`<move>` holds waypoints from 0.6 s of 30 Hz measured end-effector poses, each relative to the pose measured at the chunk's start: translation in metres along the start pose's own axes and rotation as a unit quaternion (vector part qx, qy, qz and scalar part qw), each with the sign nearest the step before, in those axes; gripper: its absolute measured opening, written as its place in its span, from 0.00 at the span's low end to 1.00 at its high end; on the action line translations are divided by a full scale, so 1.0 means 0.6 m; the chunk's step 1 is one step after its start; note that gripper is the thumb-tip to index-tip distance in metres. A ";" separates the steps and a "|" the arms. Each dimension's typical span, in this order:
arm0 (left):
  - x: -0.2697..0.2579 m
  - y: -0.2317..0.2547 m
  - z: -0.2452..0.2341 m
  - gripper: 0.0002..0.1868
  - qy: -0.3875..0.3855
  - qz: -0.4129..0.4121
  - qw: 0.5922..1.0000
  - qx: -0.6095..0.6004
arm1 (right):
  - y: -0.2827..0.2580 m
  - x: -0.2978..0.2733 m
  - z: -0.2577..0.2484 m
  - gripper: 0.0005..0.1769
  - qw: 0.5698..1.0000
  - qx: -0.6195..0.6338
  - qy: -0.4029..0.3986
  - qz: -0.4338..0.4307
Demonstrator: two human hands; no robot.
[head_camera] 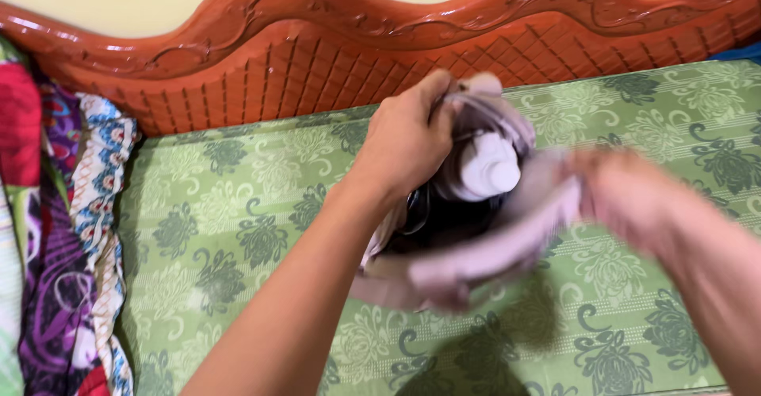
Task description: The person kneels by a bed and unpacks a beige backpack, removing a wallet, a lanyard with an ID card, small bottles and a tube from its compartments. They carry a large bottle and a bottle of alcohol to a white shelf and arrange the items on it.
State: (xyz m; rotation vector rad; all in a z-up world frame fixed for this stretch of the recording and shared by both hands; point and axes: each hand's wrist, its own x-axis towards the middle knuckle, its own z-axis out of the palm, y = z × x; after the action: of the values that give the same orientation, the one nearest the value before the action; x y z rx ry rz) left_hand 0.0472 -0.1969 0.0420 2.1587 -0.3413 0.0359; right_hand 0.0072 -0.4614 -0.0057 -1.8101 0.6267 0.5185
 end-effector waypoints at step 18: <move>-0.106 0.107 0.077 0.12 0.049 -0.231 0.754 -0.612 | -0.298 0.061 0.161 0.11 0.898 -0.220 -0.142 -0.353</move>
State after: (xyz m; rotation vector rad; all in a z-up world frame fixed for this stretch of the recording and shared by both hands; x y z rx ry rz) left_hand -0.0349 -0.2544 0.0574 0.8533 0.2323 -0.2842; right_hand 0.1457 -0.3285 0.0707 -2.1592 -0.3934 0.4227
